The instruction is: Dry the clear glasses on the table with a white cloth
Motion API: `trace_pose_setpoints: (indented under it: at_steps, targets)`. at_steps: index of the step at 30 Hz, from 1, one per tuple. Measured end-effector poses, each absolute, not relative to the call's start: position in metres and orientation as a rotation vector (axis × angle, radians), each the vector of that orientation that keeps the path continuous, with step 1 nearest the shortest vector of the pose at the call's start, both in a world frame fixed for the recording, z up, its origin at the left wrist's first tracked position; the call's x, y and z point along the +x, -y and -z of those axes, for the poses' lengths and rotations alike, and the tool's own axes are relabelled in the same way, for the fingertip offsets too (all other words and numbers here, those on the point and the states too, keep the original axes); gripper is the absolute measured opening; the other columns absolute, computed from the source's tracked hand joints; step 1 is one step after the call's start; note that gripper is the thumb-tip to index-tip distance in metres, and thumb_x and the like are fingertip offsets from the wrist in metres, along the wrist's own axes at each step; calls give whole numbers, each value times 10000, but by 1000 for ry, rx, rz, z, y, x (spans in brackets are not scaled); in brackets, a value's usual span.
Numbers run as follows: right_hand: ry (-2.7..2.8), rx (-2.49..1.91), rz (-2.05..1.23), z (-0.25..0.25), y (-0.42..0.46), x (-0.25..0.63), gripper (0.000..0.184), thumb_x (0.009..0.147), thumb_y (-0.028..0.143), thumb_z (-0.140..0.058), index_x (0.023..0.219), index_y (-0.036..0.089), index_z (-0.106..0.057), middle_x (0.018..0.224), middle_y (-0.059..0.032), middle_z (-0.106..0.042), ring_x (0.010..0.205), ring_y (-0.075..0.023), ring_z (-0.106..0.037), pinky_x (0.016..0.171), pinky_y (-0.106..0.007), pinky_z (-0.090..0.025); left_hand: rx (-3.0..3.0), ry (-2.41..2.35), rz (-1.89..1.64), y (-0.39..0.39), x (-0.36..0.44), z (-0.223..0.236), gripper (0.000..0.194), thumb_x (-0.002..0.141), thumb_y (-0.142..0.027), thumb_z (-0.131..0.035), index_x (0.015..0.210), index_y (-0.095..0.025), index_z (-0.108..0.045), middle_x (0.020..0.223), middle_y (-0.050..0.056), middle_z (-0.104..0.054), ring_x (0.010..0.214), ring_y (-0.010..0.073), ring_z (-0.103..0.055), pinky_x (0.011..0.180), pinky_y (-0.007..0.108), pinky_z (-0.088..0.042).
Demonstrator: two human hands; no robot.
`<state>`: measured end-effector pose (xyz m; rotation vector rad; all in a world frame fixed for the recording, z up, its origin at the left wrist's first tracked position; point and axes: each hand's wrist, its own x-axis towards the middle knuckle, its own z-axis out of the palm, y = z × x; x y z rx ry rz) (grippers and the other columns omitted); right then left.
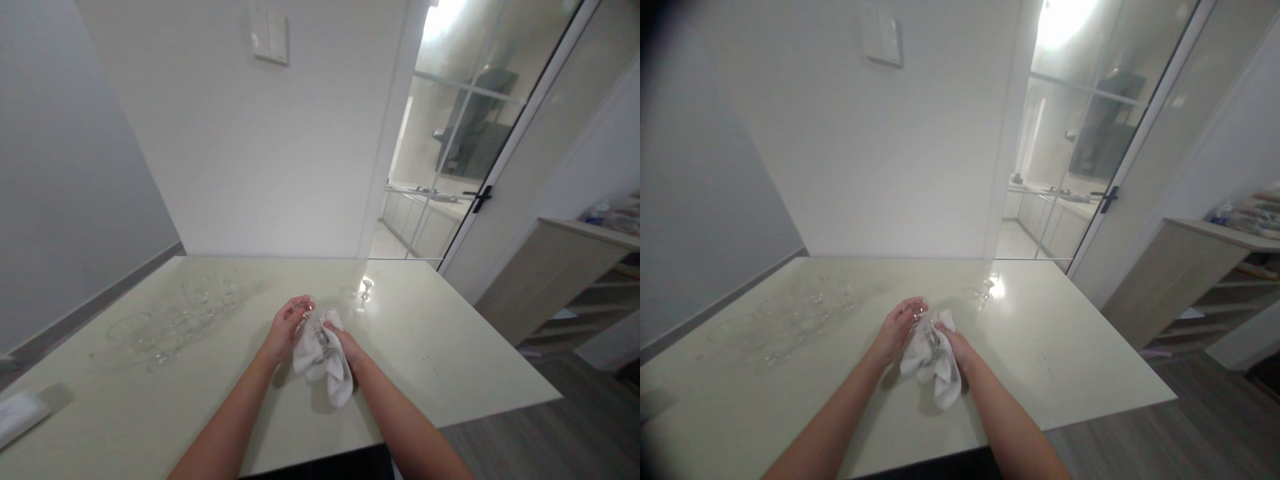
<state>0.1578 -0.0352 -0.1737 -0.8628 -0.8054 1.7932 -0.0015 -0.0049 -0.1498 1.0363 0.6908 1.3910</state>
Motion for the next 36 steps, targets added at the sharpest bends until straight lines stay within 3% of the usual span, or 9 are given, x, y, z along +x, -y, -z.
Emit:
trace_pose_setpoints:
  at_steps: [8,15,20,27,31,36]
  targets:
    - [635,-692,-1943,168,28,160,589,801,663,-494,1062,159,-652,935,-98,-731,933,-257,-676,841,-393,-516,921,-757,-1667,-3,-12,145,507,737,-453,-731,1154,-220,-561,1202,97,-644,1025,185,-644,865,308,-500]
    - [610,-728,-1816,178,24,154,420,770,489,-622,1018,151,-652,893,-76,-743,909,-248,-682,859,-383,-502,1250,-632,-1428,21,17,141,714,724,-338,-766,1291,-281,-336,1260,133,-584,924,197,-683,847,384,-530]
    - [571,-781,-1758,178,22,155,338,708,409,-680,923,149,-663,809,-64,-743,880,-259,-685,836,-384,-510,1371,-692,-1536,25,21,143,715,685,-270,-793,1270,-275,-384,1237,105,-567,963,207,-666,851,382,-532]
    - [633,-811,-1711,178,21,153,374,671,420,-717,929,155,-664,818,-59,-739,871,-259,-683,807,-375,-519,1466,-784,-1629,23,16,143,709,693,-270,-784,1280,-279,-386,1261,104,-548,1005,218,-647,864,385,-526]
    - [713,-810,-1667,176,23,153,434,641,393,-758,993,157,-660,856,-49,-740,804,-229,-681,776,-345,-517,1410,-852,-1766,19,7,139,717,703,-277,-776,1290,-283,-366,1264,104,-542,1000,207,-647,851,359,-530]
    - [895,-918,-1621,181,25,151,384,635,396,-764,915,150,-674,760,-20,-714,670,-175,-639,708,-308,-492,1321,-922,-1848,13,-2,134,738,706,-298,-774,1303,-298,-340,1275,106,-543,982,188,-654,841,330,-528]
